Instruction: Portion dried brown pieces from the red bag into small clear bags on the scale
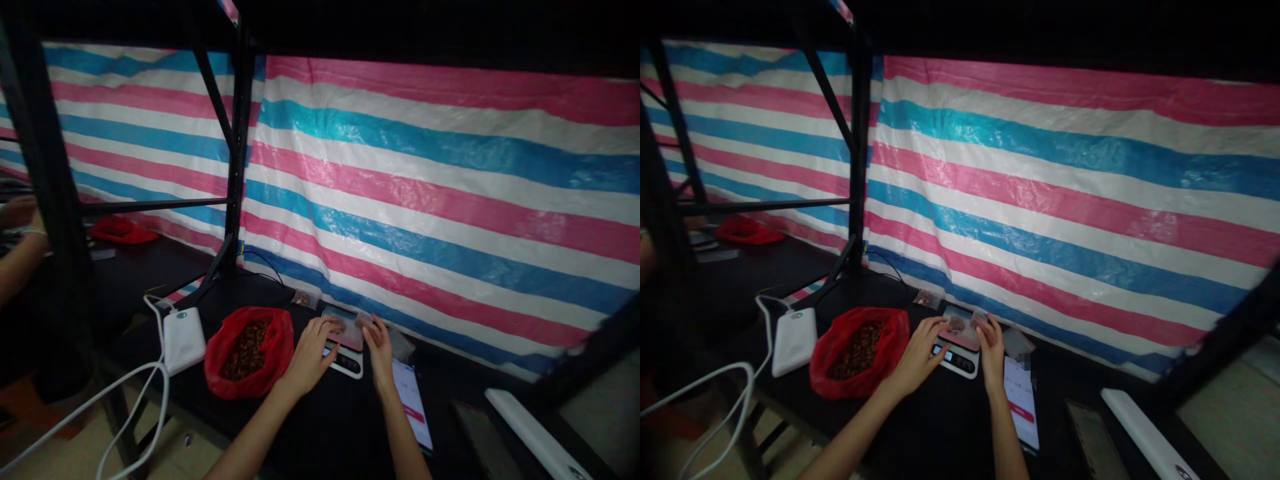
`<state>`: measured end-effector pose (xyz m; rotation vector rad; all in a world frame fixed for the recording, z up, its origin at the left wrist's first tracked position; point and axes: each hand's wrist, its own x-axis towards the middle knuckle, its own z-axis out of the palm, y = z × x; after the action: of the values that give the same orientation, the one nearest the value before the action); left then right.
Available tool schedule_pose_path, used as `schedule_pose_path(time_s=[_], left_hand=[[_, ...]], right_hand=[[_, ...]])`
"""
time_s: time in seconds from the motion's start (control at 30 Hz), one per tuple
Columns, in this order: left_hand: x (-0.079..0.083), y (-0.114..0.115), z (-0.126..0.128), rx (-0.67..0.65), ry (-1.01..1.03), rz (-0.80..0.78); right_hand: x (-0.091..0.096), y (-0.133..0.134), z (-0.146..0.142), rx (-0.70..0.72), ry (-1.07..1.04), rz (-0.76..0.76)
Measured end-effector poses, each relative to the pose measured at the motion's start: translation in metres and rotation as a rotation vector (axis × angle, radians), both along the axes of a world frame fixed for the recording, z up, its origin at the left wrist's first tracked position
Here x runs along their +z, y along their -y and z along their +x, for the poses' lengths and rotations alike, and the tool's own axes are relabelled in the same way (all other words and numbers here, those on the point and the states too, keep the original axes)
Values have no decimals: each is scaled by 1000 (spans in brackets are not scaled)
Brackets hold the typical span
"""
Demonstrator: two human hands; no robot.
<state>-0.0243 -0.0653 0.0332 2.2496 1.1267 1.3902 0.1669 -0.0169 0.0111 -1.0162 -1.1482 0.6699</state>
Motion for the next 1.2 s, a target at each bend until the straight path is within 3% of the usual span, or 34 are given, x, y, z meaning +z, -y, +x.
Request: schedule_pose_path(time_s=[0.07,0.13,0.27,0.53,0.77,0.97,1.2], left_hand=[[1,-46,26,-128,-124,-18],[-4,-83,48,-203,-227,-93],[-16,-116,71,-251,-254,-163],[-19,-111,66,-268,39,-165],[-3,-86,44,-380,377,-333],[1,-74,43,-409,357,-350],[-2,-75,49,-412,349,-333]], right_hand=[[-4,-2,11,-150,-38,42],[-6,-4,17,-205,-48,61],[-7,-5,23,-214,-90,39],[-13,-11,27,-192,-150,52],[5,3,8,-113,-83,83],[13,13,0,-40,140,131],[17,18,-3,-86,352,232]])
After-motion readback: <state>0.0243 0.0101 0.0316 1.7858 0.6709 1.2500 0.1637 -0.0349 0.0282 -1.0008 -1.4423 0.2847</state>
